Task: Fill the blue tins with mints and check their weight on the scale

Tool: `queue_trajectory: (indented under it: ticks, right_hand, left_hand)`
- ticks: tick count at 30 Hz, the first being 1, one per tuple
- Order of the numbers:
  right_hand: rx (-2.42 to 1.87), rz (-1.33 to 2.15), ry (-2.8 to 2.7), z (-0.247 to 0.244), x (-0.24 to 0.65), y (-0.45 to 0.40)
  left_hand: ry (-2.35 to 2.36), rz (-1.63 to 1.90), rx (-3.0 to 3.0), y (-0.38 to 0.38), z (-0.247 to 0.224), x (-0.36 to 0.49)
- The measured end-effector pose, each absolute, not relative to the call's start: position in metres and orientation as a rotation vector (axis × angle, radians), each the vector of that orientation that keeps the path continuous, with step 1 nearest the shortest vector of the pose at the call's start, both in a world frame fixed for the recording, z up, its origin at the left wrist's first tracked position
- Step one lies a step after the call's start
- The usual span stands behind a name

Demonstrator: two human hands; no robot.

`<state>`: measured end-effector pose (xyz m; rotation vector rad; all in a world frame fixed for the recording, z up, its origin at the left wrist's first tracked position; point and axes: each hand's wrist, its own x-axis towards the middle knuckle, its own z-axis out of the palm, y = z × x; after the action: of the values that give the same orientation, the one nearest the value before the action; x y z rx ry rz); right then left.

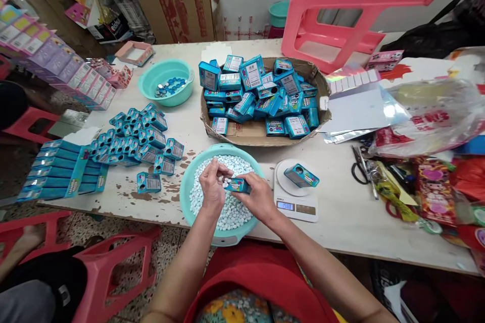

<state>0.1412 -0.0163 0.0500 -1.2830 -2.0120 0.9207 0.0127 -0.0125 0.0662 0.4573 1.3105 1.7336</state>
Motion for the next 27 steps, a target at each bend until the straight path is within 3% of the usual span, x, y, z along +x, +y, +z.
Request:
queue_trajectory:
  ticks: [9,14,21,27]
  right_hand:
    - [-1.253,0.967,-1.96,0.043,0.143,-0.014]
    - [-1.183,1.062,-1.805,0.041,0.161,-0.017]
    - [-1.138,1.072,-1.757,0.054,0.181,-0.027]
    - [-1.194,1.014,-1.728,0.051,0.175,-0.02]
  left_hand:
    - [1.182,1.65,0.566,-0.015,0.076,0.014]
    - [1.484,1.584,0.692,-0.009,0.038,-0.022]
    - [2.156,0.79,1.613,0.003,-0.054,-0.028]
    - [2.118,0.47,1.637,-0.017,-0.062,-0.003]
